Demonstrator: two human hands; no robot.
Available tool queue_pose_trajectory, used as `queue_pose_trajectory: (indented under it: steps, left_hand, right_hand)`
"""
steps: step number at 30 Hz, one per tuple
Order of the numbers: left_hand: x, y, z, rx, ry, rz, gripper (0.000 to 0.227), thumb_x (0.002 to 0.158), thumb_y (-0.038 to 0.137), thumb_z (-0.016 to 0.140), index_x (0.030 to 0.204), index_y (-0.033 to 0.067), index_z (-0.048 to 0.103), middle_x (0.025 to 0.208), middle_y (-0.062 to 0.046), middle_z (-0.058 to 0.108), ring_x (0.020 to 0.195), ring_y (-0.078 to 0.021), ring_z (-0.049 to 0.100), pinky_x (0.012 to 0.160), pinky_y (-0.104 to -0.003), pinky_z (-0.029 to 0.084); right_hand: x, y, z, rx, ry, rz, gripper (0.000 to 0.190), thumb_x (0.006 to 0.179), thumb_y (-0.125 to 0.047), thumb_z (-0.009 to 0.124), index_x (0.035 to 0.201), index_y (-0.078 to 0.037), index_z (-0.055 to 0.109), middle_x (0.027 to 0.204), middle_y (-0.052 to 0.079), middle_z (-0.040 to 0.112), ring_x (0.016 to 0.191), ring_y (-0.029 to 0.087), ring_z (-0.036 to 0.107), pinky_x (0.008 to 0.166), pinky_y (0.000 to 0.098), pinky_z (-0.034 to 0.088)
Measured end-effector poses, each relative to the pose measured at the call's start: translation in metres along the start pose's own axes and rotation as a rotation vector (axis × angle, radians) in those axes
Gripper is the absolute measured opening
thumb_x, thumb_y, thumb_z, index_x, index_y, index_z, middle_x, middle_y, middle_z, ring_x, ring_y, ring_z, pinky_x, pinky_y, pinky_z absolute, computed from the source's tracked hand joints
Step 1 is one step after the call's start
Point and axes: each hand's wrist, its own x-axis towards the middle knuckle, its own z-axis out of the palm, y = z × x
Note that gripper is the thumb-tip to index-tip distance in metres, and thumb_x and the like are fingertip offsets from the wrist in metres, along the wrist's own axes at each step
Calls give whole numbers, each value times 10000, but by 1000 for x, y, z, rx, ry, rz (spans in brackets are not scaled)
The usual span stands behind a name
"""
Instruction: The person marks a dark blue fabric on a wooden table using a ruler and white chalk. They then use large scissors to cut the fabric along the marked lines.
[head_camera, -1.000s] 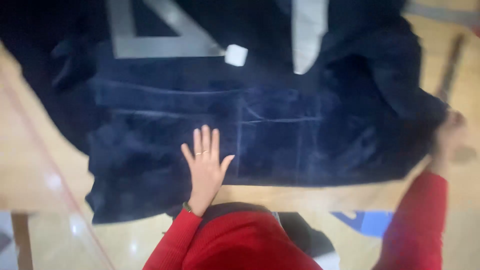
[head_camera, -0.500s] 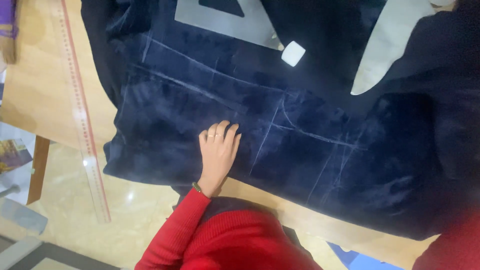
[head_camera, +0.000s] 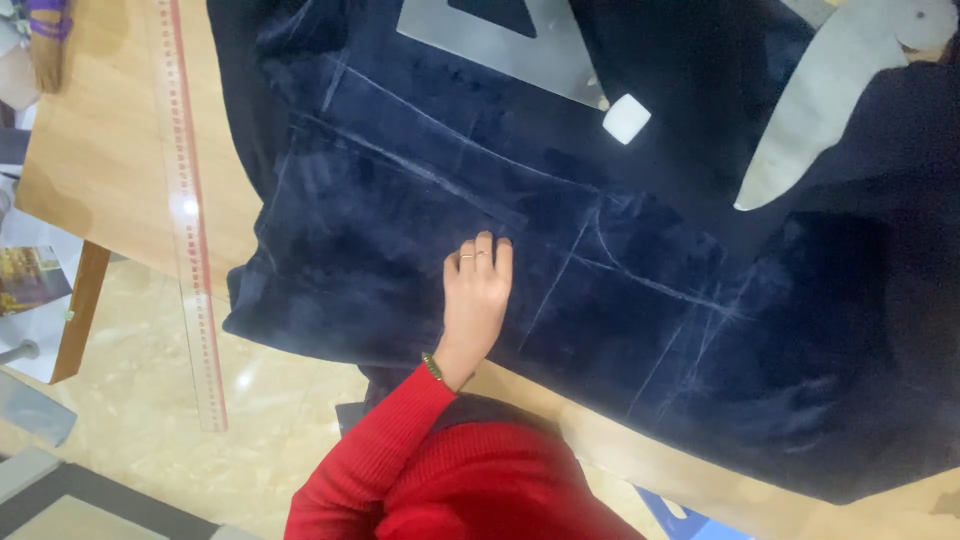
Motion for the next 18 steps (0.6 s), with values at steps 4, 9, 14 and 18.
queue_pose_trajectory:
  steps: [4, 9, 14, 18]
  left_hand:
    - [-2, -7, 15, -42, 18, -20, 198, 895, 102, 727, 1086, 133, 684, 1012, -100, 647, 923, -238, 665, 776, -370, 555]
    - [-3, -17, 24, -207, 139, -44, 139, 890, 60, 762, 1012, 125, 743, 1021, -77, 688, 836, -221, 632, 712, -370, 522]
    - [-4, -25, 25, -407, 201, -73, 41, 937, 108, 748, 974, 113, 731, 1021, -62, 678, 830, -214, 586, 720, -365, 449]
    - [-8, -27, 33, -487, 225, -85, 37, 937, 117, 760, 964, 114, 734, 1035, -70, 689, 839, -223, 613, 722, -365, 457]
  right_hand:
    - [19, 18, 44, 231, -131, 73, 730, 870, -351, 805, 1406, 60, 528, 757, 29, 427, 576, 133, 373, 455, 279, 308]
    - [25, 40, 111, 504, -276, 188, 800, 813, -404, 867, 1363, 66, 527, 739, 13, 396, 575, 117, 338, 448, 269, 275]
    - [33, 64, 167, 796, -762, 376, 777, 962, -221, 784, 1527, 28, 314, 843, 69, 493, 639, 145, 419, 554, 298, 390]
    - [22, 65, 188, 1106, -849, 569, 879, 903, -14, 818, 1586, -78, 269, 1190, 147, 644, 948, 233, 681, 813, 313, 608]
